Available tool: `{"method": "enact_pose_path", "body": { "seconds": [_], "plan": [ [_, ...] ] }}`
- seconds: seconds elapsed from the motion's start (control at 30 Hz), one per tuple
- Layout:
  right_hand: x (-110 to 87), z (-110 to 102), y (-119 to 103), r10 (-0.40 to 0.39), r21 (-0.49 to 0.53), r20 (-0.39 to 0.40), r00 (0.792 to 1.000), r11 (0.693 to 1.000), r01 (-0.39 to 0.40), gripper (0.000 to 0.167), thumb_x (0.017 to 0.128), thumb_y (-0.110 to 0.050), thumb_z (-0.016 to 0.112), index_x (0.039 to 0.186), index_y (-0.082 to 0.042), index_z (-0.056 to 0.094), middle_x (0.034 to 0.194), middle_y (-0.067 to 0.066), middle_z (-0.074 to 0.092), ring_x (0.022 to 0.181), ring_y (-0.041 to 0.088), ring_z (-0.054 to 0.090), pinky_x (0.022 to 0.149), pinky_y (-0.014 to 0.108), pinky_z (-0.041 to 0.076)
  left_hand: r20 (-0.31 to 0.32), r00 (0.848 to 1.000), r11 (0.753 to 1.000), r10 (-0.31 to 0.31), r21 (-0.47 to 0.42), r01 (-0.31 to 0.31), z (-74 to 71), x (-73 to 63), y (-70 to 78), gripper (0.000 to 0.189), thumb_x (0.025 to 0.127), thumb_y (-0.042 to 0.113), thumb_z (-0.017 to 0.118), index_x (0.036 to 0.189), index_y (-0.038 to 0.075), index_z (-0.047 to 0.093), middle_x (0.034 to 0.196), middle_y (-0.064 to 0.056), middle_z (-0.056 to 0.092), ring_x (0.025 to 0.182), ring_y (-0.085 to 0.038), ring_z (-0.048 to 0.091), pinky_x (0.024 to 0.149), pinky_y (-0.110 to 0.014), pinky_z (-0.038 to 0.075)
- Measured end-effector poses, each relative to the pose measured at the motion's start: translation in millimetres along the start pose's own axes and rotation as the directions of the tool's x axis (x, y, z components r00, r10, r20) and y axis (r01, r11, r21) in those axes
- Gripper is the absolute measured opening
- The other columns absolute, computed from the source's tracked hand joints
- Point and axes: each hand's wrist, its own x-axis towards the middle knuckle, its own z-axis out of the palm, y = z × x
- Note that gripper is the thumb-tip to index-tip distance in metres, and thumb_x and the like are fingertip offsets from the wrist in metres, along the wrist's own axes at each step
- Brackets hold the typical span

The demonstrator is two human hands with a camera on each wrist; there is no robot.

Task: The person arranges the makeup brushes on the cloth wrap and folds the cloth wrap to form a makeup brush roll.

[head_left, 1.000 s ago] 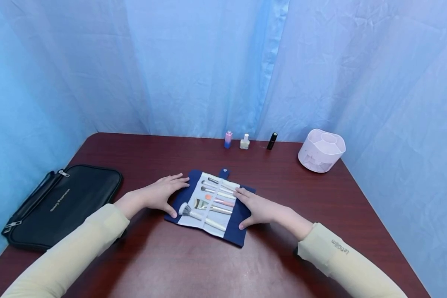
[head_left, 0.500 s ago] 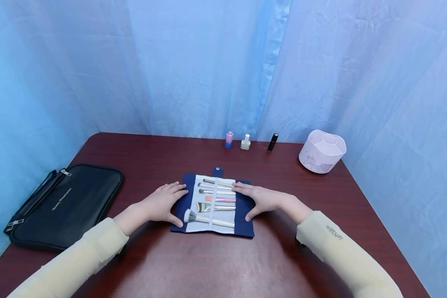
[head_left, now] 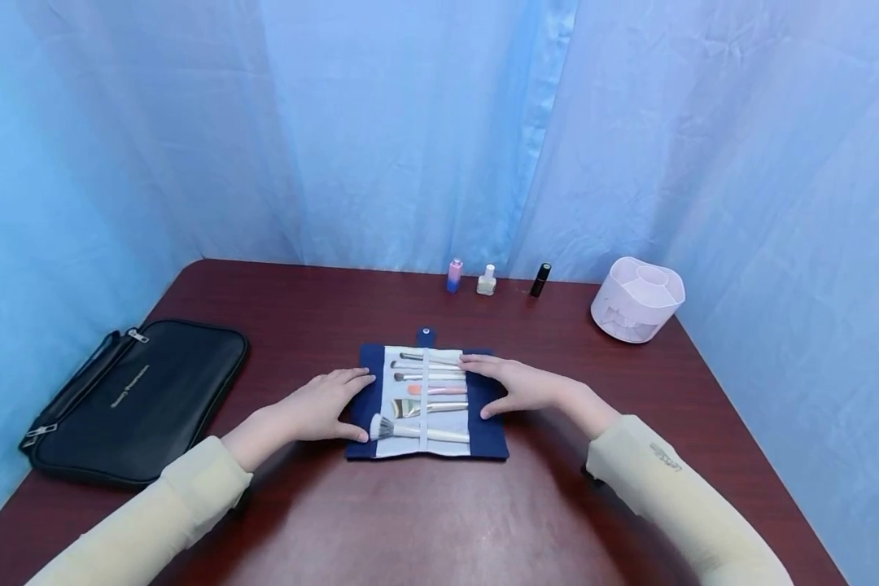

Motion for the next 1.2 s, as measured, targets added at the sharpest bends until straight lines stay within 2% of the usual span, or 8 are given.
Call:
{"method": "enact_pose_path", "body": {
  "seconds": [0.17, 0.27, 0.43, 0.57, 0.7, 0.87, 1.0, 1.2],
  "plan": [
    [-18.6, 7, -23, -0.028, -0.044, -0.041, 0.999, 0.999, 0.027, 0.068, 0.085, -0.039, 0.069, 0.143, -0.017, 0.042, 0.149, 0.003, 0.037, 0.137, 0.022, 0.033, 0.109, 0.044, 0.035, -0.022, 0.999, 0.995, 0.047, -0.083, -0.048, -0.7, -10.5, 9.8, 0.087, 0.075, 0.054, 0.072, 0.144, 0.011, 0.038, 0.142, -0.008, 0.046, 0.129, -0.024, 0.043, 0.105, -0.048, 0.037],
    [-27.2, 15, -33, -0.036, -0.099, -0.043, 0.998, 0.995, 0.031, 0.059, 0.085, -0.041, 0.069, 0.136, -0.018, 0.049, 0.143, 0.002, 0.044, 0.132, 0.021, 0.04, 0.105, 0.041, 0.039, -0.04, 0.994, 0.991, 0.104, -0.075, -0.107, 2.4, -17.6, 16.2, 0.082, 0.075, 0.053, 0.074, 0.138, 0.011, 0.044, 0.134, -0.005, 0.051, 0.122, -0.021, 0.049, 0.1, -0.046, 0.041],
    [-33.8, 27, -42, -0.022, -0.141, -0.059, 0.998, 0.99, 0.013, 0.051, 0.081, -0.045, 0.072, 0.123, -0.021, 0.055, 0.14, 0.003, 0.044, 0.127, 0.021, 0.042, 0.102, 0.04, 0.043, -0.085, 0.979, 0.982, 0.184, -0.027, -0.187, 6.5, -22.7, 19.0, 0.049, 0.073, 0.04, 0.079, 0.108, 0.015, 0.055, 0.11, 0.003, 0.056, 0.1, -0.014, 0.053, 0.088, -0.039, 0.046],
    [-34.6, 32, -43, -0.009, -0.191, -0.064, 0.998, 0.982, -0.003, 0.045, 0.079, -0.046, 0.073, 0.113, -0.024, 0.054, 0.141, 0.002, 0.042, 0.124, 0.018, 0.043, 0.098, 0.037, 0.046, -0.116, 0.966, 0.971, 0.232, -0.025, -0.236, 8.0, -20.7, 15.4, 0.027, 0.077, 0.03, 0.077, 0.086, 0.019, 0.053, 0.106, 0.003, 0.056, 0.091, -0.012, 0.052, 0.08, -0.034, 0.047],
    [-35.0, 30, -42, -0.034, -0.207, -0.07, 0.997, 0.978, 0.019, 0.027, 0.085, -0.038, 0.068, 0.104, -0.024, 0.054, 0.139, 0.002, 0.045, 0.118, 0.017, 0.047, 0.093, 0.034, 0.048, -0.151, 0.955, 0.961, 0.257, -0.064, -0.269, 7.8, -16.3, 9.3, 0.021, 0.081, 0.022, 0.073, 0.076, 0.02, 0.052, 0.108, 0.0, 0.06, 0.088, -0.011, 0.055, 0.073, -0.027, 0.048],
    [-28.8, 26, -33, -0.117, -0.167, -0.129, 0.985, 0.981, 0.095, 0.006, 0.093, -0.023, 0.057, 0.097, -0.019, 0.058, 0.129, 0.003, 0.056, 0.111, 0.015, 0.053, 0.09, 0.033, 0.048, -0.176, 0.959, 0.958, 0.222, -0.142, -0.247, 1.1, -8.7, 1.1, 0.015, 0.084, 0.018, 0.07, 0.078, 0.02, 0.057, 0.104, -0.001, 0.064, 0.087, -0.01, 0.056, 0.071, -0.026, 0.048],
    [-19.8, 21, -23, -0.148, -0.127, -0.197, 0.969, 0.984, 0.124, 0.013, 0.095, -0.018, 0.055, 0.102, -0.013, 0.064, 0.111, 0.0, 0.065, 0.098, 0.01, 0.059, 0.084, 0.031, 0.051, -0.189, 0.971, 0.963, 0.147, -0.197, -0.184, -5.1, 2.2, -4.7, 0.01, 0.085, 0.018, 0.07, 0.081, 0.017, 0.062, 0.098, 0.0, 0.067, 0.079, -0.007, 0.055, 0.069, -0.025, 0.048],
    [-6.1, 13, -11, -0.056, -0.038, -0.246, 0.968, 0.998, 0.048, 0.006, 0.093, -0.02, 0.059, 0.094, -0.018, 0.065, 0.083, -0.009, 0.061, 0.072, 0.005, 0.053, 0.066, 0.022, 0.048, -0.179, 0.981, 0.968, 0.071, -0.225, -0.111, -11.7, 18.1, -10.8, 0.009, 0.083, 0.018, 0.072, 0.081, 0.015, 0.064, 0.08, 0.006, 0.063, 0.067, -0.006, 0.05, 0.062, -0.022, 0.045]
  ]
}}
